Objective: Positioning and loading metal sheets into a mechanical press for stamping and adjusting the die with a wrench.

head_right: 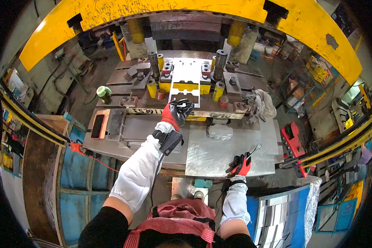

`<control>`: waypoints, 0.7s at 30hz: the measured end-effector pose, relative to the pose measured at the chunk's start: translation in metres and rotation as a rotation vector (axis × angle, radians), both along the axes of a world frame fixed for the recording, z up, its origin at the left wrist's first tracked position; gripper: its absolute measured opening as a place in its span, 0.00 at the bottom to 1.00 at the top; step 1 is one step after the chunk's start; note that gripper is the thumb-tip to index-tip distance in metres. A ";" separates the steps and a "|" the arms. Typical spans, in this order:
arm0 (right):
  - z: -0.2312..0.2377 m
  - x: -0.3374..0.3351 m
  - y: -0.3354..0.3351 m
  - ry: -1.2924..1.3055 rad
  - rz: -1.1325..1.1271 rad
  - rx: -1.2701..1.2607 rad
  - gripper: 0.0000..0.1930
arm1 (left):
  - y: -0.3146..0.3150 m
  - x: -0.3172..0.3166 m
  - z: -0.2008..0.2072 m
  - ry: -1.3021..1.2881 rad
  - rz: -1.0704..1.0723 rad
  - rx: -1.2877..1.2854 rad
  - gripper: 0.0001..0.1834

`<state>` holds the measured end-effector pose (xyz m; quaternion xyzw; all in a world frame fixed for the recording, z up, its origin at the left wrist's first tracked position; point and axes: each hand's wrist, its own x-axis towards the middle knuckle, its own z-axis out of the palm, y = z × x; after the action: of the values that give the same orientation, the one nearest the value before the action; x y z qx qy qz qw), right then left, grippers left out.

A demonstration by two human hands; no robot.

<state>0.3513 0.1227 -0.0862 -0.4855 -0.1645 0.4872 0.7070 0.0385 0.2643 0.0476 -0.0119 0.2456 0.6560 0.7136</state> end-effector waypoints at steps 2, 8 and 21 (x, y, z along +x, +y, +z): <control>0.004 -0.002 0.000 -0.003 -0.008 -0.032 0.09 | -0.002 -0.002 0.000 -0.009 -0.010 0.013 0.27; 0.020 -0.012 -0.002 0.009 -0.004 -0.081 0.10 | -0.005 -0.006 -0.001 -0.018 -0.019 0.016 0.27; 0.018 -0.010 -0.002 0.012 0.004 -0.095 0.10 | 0.000 -0.005 -0.007 -0.027 -0.036 0.050 0.26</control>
<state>0.3417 0.1211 -0.0681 -0.5152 -0.1380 0.4986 0.6834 0.0333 0.2647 0.0403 0.0016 0.2197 0.6488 0.7286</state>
